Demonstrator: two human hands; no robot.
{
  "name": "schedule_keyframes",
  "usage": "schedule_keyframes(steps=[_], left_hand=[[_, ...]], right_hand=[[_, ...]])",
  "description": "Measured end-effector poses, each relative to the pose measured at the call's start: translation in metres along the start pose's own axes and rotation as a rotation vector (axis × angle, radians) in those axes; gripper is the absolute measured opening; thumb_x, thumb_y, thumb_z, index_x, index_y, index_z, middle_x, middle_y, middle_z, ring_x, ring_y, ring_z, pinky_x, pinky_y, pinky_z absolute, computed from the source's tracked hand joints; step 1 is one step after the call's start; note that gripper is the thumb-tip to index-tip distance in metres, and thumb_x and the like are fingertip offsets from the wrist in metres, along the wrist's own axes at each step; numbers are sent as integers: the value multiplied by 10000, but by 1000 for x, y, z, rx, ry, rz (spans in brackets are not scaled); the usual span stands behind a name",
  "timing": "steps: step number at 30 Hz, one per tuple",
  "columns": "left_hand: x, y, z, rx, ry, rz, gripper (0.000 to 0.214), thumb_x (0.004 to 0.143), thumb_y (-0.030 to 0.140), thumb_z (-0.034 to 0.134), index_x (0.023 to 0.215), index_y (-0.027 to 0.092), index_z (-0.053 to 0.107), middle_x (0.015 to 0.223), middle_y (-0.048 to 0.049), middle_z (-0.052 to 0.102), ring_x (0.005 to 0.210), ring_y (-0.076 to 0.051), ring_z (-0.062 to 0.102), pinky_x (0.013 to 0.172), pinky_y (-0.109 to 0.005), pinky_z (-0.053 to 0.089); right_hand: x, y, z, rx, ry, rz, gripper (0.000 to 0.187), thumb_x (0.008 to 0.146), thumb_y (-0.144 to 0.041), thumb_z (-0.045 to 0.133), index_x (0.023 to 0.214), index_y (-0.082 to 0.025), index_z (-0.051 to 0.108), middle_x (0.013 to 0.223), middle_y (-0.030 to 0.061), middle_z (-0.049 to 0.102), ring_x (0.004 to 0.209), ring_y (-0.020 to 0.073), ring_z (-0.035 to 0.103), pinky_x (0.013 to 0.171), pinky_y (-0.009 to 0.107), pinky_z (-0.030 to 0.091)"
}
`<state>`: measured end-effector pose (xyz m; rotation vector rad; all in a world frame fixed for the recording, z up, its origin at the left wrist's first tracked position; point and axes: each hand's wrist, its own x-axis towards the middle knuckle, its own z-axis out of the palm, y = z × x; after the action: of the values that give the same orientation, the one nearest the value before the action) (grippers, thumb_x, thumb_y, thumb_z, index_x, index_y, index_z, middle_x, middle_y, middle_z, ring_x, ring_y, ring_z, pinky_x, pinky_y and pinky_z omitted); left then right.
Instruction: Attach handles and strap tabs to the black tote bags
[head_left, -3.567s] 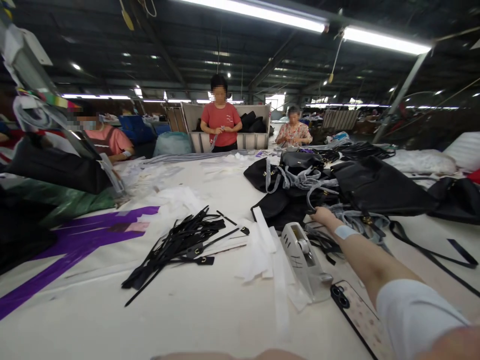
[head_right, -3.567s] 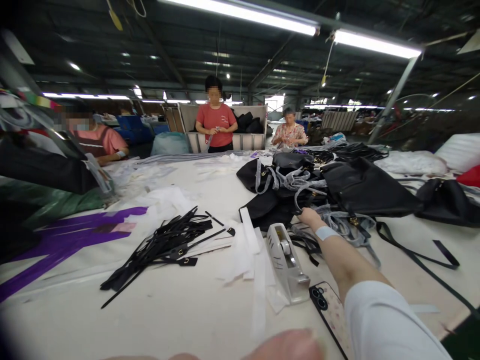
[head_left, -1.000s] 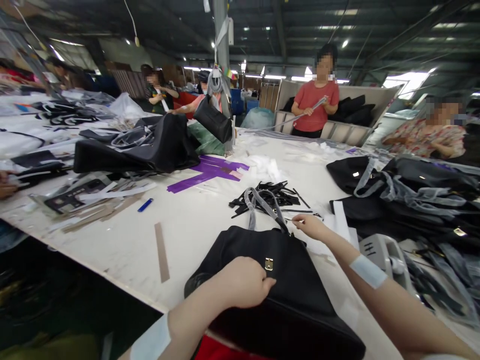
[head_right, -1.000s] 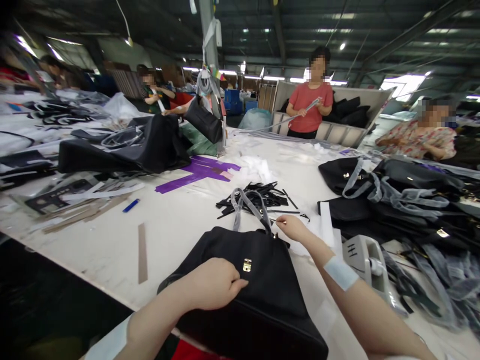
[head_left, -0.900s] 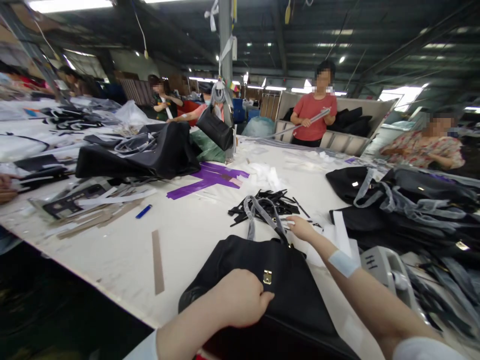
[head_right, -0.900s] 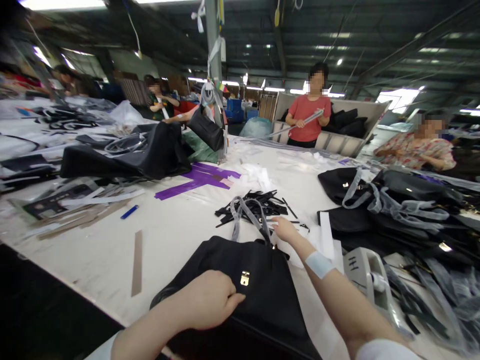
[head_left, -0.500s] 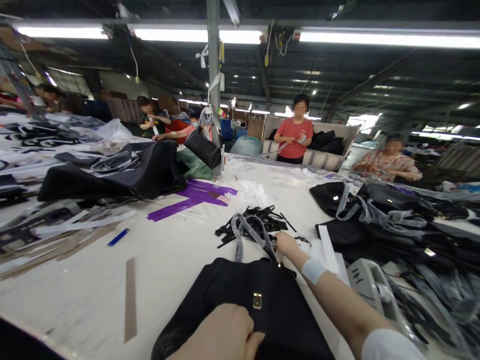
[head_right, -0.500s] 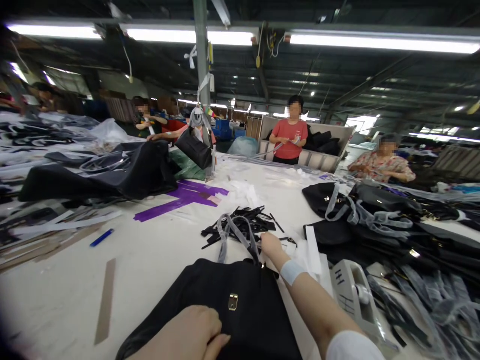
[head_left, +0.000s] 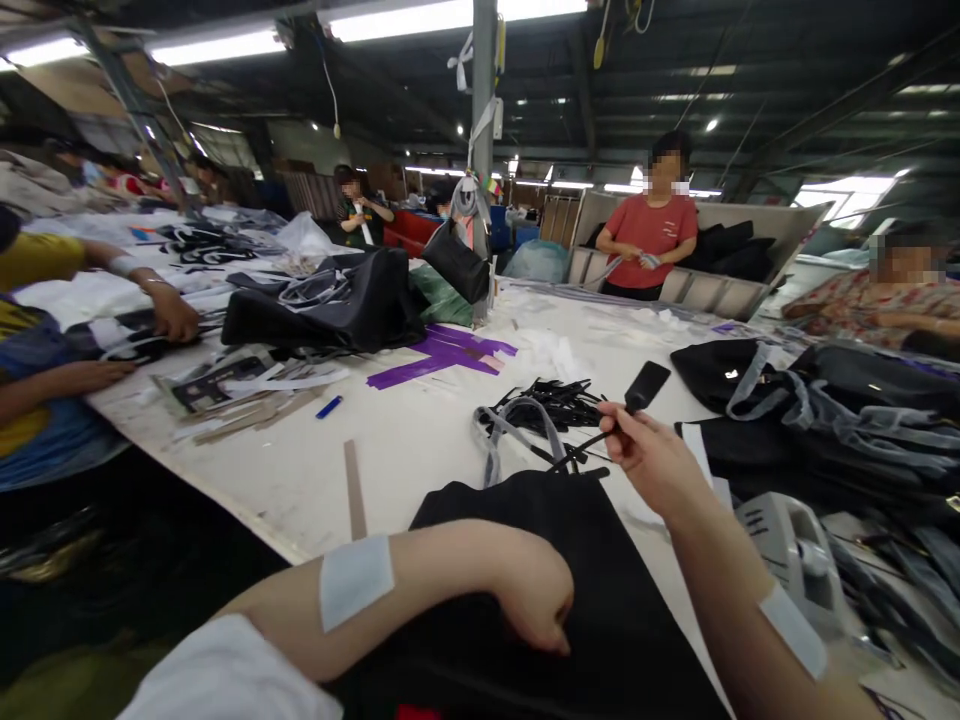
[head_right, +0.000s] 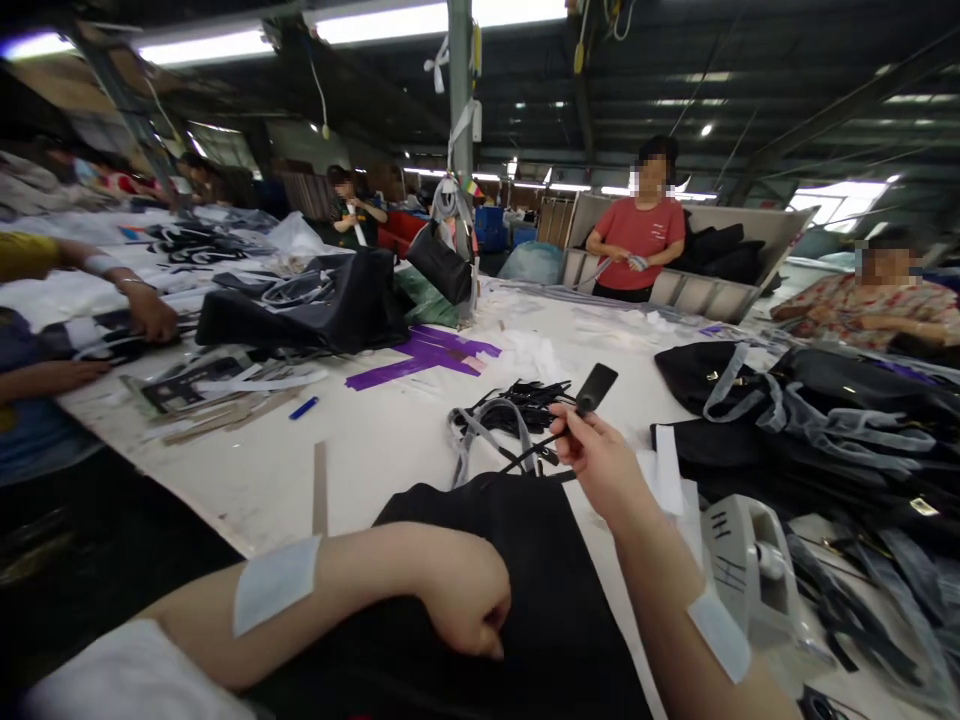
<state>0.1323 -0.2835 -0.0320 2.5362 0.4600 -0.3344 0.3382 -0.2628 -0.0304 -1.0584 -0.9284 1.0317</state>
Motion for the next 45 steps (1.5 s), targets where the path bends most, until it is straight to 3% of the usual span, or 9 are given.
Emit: schedule_keyframes(steps=[3, 10, 14, 19, 23, 27, 31, 37, 45], left_hand=[[-5, 5, -1, 181, -11, -17, 246, 822, 303, 547, 742, 177, 743, 693, -76, 717, 631, -205, 646, 536, -279, 432], [-58, -19, -7, -115, 275, -205, 257, 853, 416, 520, 843, 234, 701, 775, -12, 710, 682, -163, 649, 605, -248, 465], [-50, -31, 10, -190, 556, -292, 496, 850, 500, 531, 1253, 212, 543, 1136, -80, 653, 999, -236, 642, 854, -331, 507], [-29, -25, 22, -227, 799, -17, 456, 949, 271, 384, 1400, 212, 372, 1492, -101, 341, 1362, -200, 352, 1121, -363, 323], [-33, -28, 14, -463, 1102, 22, 296, 988, 262, 287, 1065, 188, 563, 1281, -100, 543, 1206, -153, 502, 1038, -316, 397], [-60, -42, -5, -578, 1397, -221, 273, 996, 344, 278, 1013, 192, 504, 663, 25, 541, 590, -95, 545, 615, -226, 461], [-77, -47, -15, -299, 1201, -464, 278, 981, 331, 323, 945, 192, 562, 587, 29, 523, 531, -115, 516, 578, -236, 405], [-37, -47, 2, -148, 648, -469, 282, 947, 258, 332, 916, 171, 599, 897, -70, 681, 850, -200, 634, 792, -296, 458], [-24, -46, 7, -146, 603, -488, 318, 951, 276, 304, 906, 168, 600, 862, -93, 678, 809, -215, 642, 734, -297, 451]], right_hand=[[-34, 10, 26, 174, -21, 91, 266, 765, -366, 732, 966, -191, 717, 835, 29, 636, 557, 74, 485, 481, 197, 395], [-63, 32, 50, 271, -57, 241, 248, 770, -361, 740, 946, -187, 724, 839, 36, 669, 551, 72, 497, 489, 197, 420], [-74, 43, 60, 318, -63, 357, 245, 742, -345, 765, 925, -186, 727, 843, 38, 674, 569, 81, 509, 505, 202, 447], [-77, 53, 61, 332, -61, 391, 188, 718, -325, 768, 831, -188, 708, 736, 7, 636, 604, 98, 518, 516, 204, 431], [-74, 64, 55, 20, -172, 314, 263, 779, -421, 677, 919, -199, 686, 840, 42, 671, 635, 131, 558, 511, 240, 421], [-73, 76, 48, -561, -239, 185, 312, 760, -330, 665, 1052, -225, 635, 964, 54, 685, 632, 151, 585, 555, 283, 459], [-65, 69, 37, -785, -188, 51, 252, 801, -304, 592, 1039, -226, 619, 975, 61, 687, 693, 172, 613, 650, 315, 487], [-21, 65, 1, -1164, -35, -61, 277, 806, -361, 603, 1028, -201, 641, 997, 91, 681, 830, 233, 621, 750, 356, 457], [39, 105, 14, -1117, -351, 81, 159, 729, -345, 690, 676, -195, 697, 659, 68, 649, 615, 203, 583, 607, 324, 394]])
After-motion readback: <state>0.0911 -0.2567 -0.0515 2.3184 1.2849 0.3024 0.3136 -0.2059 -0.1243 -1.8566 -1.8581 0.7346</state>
